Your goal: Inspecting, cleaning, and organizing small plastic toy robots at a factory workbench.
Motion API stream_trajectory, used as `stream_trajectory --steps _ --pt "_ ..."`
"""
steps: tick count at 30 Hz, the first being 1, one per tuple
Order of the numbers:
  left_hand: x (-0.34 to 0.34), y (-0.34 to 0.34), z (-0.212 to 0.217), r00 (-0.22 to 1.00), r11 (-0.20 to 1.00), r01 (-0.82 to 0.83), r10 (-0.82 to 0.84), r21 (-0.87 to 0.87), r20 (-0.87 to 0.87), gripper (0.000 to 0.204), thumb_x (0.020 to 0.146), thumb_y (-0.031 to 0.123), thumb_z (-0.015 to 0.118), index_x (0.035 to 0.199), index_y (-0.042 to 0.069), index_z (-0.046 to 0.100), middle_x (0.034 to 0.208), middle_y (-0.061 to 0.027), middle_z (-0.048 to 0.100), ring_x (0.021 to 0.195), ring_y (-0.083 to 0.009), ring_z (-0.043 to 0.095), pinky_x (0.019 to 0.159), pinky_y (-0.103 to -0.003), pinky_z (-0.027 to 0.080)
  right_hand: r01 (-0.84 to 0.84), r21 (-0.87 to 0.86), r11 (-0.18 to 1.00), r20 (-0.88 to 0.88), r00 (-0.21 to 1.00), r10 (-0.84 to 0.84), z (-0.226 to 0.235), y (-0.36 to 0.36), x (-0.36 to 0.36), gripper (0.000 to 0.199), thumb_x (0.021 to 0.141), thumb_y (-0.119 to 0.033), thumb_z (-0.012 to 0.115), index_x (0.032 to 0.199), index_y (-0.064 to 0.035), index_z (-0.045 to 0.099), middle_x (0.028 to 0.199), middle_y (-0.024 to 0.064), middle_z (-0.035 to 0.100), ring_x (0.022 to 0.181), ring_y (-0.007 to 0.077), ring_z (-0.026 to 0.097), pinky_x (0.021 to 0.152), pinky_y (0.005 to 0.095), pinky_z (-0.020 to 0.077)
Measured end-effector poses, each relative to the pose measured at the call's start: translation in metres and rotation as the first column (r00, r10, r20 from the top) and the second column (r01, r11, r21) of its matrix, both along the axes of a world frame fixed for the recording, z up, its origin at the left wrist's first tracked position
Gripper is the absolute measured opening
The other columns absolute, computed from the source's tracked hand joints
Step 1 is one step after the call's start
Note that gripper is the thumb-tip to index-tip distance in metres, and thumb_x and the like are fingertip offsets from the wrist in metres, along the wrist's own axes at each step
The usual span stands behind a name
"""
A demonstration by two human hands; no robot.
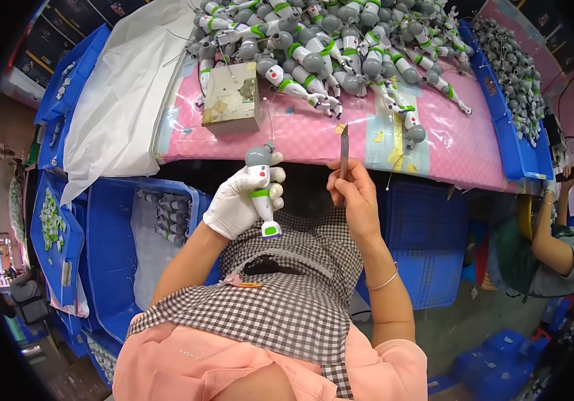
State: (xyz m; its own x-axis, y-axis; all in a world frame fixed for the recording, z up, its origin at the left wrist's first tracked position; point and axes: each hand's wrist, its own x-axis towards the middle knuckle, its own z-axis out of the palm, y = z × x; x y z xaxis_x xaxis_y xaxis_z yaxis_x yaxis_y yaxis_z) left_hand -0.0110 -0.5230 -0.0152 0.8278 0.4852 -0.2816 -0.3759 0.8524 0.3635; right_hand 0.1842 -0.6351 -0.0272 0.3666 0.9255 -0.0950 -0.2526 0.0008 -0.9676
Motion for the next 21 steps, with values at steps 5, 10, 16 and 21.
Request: stream_trajectory --steps 5,10,16,21 --pt "0.009 -0.009 -0.022 0.999 0.995 0.035 -0.038 -0.092 -0.030 0.033 0.087 0.014 0.058 0.116 0.004 0.050 0.086 -0.0045 0.056 0.065 -0.0151 0.052 0.059 -0.030 0.043 -0.151 -0.179 0.972 0.201 0.962 0.187 0.014 -0.006 -0.013 0.029 0.098 -0.016 0.041 0.116 -0.0011 0.056 0.067 -0.0023 0.046 0.059 0.0031 0.043 0.052 0.0190 0.0357" --pt "0.027 -0.020 -0.020 0.944 0.999 -0.024 0.013 -0.029 -0.330 0.023 0.093 0.018 0.053 0.113 0.008 0.051 0.084 -0.0029 0.054 0.072 -0.0148 0.054 0.064 -0.033 0.049 -0.040 -0.056 0.998 0.568 0.821 0.065 0.003 0.002 -0.013 0.028 0.092 -0.003 0.047 0.117 -0.0020 0.059 0.080 0.0055 0.056 0.067 0.0124 0.054 0.062 0.0240 0.0447" --pt "0.024 -0.015 -0.026 0.975 0.999 -0.040 0.032 -0.031 -0.222 0.026 0.091 0.015 0.057 0.115 0.010 0.049 0.080 -0.0010 0.051 0.065 -0.0119 0.051 0.058 -0.029 0.046 -0.016 -0.141 0.990 0.746 0.656 0.116 0.008 0.009 -0.018 0.033 0.087 -0.003 0.055 0.120 -0.0053 0.058 0.083 0.0093 0.056 0.070 0.0178 0.054 0.064 0.0272 0.0432" --pt "0.041 -0.027 -0.028 0.907 0.984 -0.100 0.150 0.145 -0.393 0.021 0.088 0.010 0.059 0.106 0.011 0.048 0.080 -0.0020 0.051 0.057 -0.0102 0.046 0.050 -0.026 0.040 -0.003 -0.061 0.998 0.695 0.717 0.044 0.002 0.018 -0.027 0.037 0.085 -0.006 0.059 0.122 -0.0071 0.057 0.085 0.0102 0.057 0.074 0.0200 0.056 0.065 0.0291 0.0433"
